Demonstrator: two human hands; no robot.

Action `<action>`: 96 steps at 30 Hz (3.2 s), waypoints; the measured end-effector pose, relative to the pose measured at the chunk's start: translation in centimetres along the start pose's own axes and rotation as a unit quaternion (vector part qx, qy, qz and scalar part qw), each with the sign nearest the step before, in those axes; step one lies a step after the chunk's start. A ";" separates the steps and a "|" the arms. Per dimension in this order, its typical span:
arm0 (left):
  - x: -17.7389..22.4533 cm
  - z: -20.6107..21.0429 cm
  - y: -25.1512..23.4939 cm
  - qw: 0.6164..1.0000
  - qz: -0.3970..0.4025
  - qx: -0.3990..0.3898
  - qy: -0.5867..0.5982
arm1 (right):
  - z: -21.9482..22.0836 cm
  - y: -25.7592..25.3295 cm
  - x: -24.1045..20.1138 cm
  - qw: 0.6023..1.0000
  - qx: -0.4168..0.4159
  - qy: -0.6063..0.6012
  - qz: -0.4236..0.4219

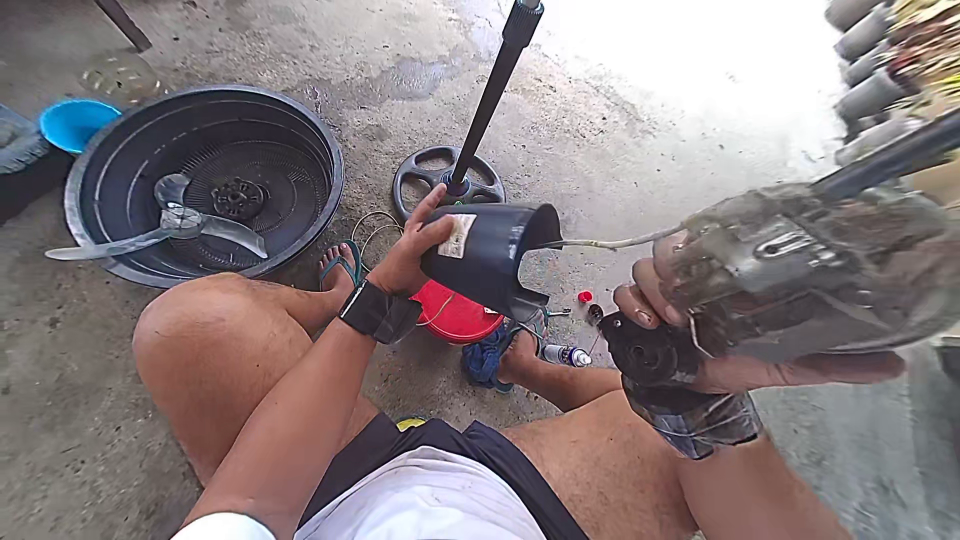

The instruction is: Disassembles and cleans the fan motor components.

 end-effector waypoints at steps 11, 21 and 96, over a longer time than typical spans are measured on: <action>2.3 -2.6 0.6 0.993 0.031 -0.068 0.088 | 0.6 -1.0 -3.0 0.997 -0.068 -0.008 0.022; 7.9 1.0 1.5 0.969 -0.150 0.087 -0.175 | 2.5 -3.5 0.9 0.996 0.014 -0.082 0.020; 7.0 0.8 7.4 0.898 0.230 0.121 -0.355 | 4.4 0.6 3.0 0.937 -0.134 -0.296 0.129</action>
Point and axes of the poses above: each hand's wrist, its own y-axis away from the middle knuckle, its own z-axis out of the palm, x = y × z, the point moved 5 cm from there along -y, towards the middle knuckle, and after that the axes turned 6 degrees about -x, right-handed, at the moved point
